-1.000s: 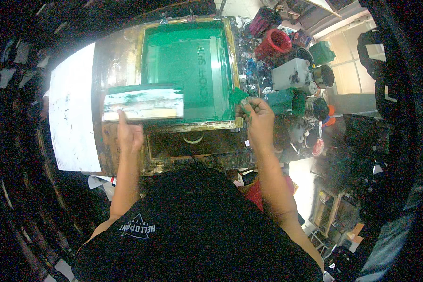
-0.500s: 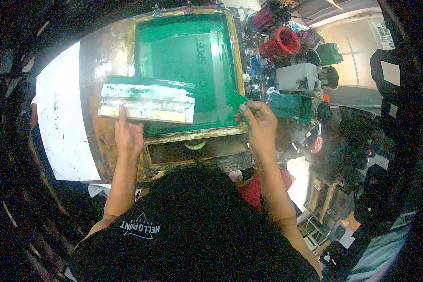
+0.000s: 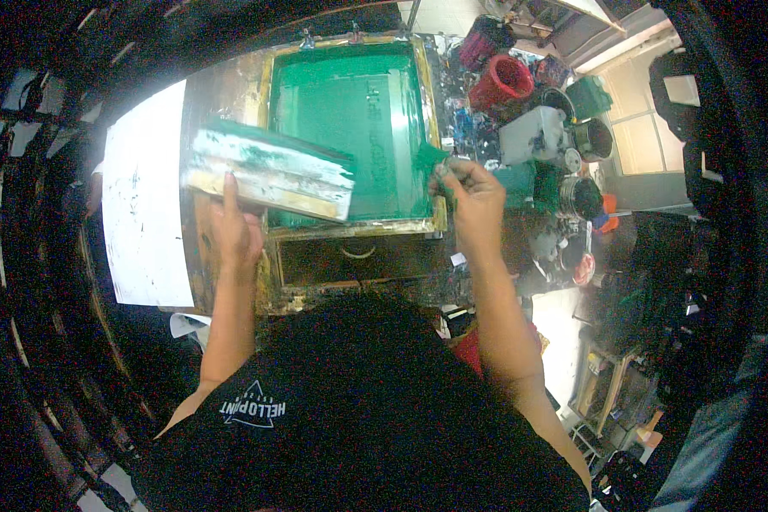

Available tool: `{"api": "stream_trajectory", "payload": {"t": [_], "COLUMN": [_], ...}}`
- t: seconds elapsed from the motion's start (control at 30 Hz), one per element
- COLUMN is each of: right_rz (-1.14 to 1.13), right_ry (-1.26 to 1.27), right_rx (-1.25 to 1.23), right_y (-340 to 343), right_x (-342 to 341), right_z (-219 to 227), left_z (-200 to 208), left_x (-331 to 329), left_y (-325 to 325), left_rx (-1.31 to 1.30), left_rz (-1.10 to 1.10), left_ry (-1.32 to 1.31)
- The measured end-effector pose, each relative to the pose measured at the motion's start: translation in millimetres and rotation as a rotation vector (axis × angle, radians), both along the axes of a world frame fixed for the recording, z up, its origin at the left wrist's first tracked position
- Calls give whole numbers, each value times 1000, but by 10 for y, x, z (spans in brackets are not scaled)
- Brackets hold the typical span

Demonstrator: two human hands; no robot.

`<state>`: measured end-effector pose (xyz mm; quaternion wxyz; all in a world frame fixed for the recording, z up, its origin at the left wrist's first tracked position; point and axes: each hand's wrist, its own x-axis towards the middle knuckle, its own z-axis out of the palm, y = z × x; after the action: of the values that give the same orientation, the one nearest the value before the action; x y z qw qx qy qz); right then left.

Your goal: The person uses a squeegee to spread green ink across a silk screen frame, applies downward pressure to transfer the ink, and then lifts the frame from the printing table.

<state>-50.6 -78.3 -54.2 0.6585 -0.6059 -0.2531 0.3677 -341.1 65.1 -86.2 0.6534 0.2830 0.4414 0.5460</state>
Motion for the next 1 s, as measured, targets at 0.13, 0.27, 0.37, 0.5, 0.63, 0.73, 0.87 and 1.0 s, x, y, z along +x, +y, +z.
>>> {"api": "stream_trajectory", "payload": {"t": [0.13,0.27,0.37,0.5,0.63,0.73,0.87,1.0], "right_rz": [-86,-128,-149,-108,-53,-44,-35,-11], "right_ry": [19,-69,-48,-60,-51,-32,-18,-25], "right_rx": [79,62,97,93,72,35,-38,-20], "right_y": [-220,-491,-606,-734,-767,-768,-734,-598], "right_x": [83,271,235,248,177,149,153,197], "right_z": [110,100,240,237,204,147,105,84], "left_z": [593,656,319,-176,-542,-543,-457,-330], "left_x": [168,428,633,855,867,866,860,921], "left_y": [36,2,-12,-256,-487,-521,-460,-250], "left_rx": [256,538,1044,1250,1373,1389,1366,1324], "left_rz": [-96,-354,-502,-894,-926,-880,-895,-928], "left_ry": [347,616,1122,1354,1418,1407,1443,1439]}}
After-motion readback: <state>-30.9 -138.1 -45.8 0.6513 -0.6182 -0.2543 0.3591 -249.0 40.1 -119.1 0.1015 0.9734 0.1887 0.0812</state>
